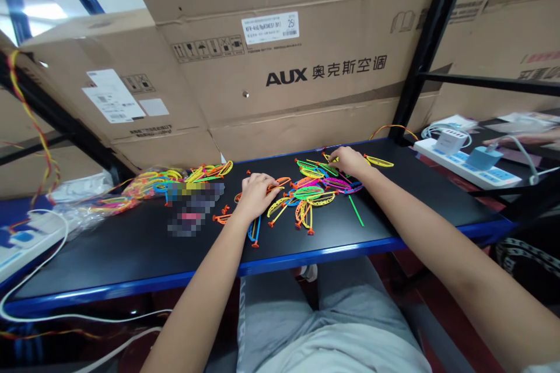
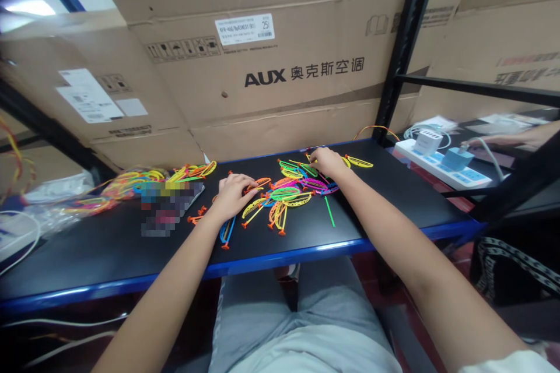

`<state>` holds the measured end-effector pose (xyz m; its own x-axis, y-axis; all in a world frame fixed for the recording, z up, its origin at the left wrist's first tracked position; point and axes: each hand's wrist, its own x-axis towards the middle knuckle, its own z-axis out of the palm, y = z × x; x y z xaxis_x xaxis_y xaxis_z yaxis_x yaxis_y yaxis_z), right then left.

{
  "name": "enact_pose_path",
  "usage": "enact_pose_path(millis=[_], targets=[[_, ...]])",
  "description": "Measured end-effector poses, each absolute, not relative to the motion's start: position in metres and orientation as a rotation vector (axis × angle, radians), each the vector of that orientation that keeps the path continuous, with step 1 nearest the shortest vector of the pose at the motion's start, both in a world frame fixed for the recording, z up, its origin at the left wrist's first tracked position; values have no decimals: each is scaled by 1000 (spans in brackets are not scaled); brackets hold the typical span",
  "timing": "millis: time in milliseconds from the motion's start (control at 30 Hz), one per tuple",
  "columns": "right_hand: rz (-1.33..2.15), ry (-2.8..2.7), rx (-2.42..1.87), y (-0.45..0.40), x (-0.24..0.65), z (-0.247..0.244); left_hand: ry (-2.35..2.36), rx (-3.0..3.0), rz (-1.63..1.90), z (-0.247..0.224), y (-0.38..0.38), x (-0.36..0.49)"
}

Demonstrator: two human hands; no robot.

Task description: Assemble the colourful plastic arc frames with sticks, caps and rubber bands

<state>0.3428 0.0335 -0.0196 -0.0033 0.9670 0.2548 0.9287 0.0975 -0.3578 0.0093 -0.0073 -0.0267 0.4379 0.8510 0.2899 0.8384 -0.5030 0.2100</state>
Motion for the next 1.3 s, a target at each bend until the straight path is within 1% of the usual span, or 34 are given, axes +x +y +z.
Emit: enact_pose_path(millis=[233,433,633,800,967,1133,1300], targets=[[94,-1801,-1937,30,374,-2,1559,2635,557,-26,-4,5],[225,-1836,-2015,30,380,-8,1585,2627,582,-28,-3,1],[117,-1793,-1964,33,382,-9,1553,2615,590,-30,-2,-2],[146,-1839,-1980,33,381,-12,1547,2597,597,-30,-4,-3],[152,-1854,-1990,29,388,-3,1556,2601,583,-29,-4,-4],[218,-1893,-2070,27,395,-3,1558,2603,565,-29,-4,-3],[192,-1936,-2094,31,393,-8,1572,2596,553,-29,-5,-3]])
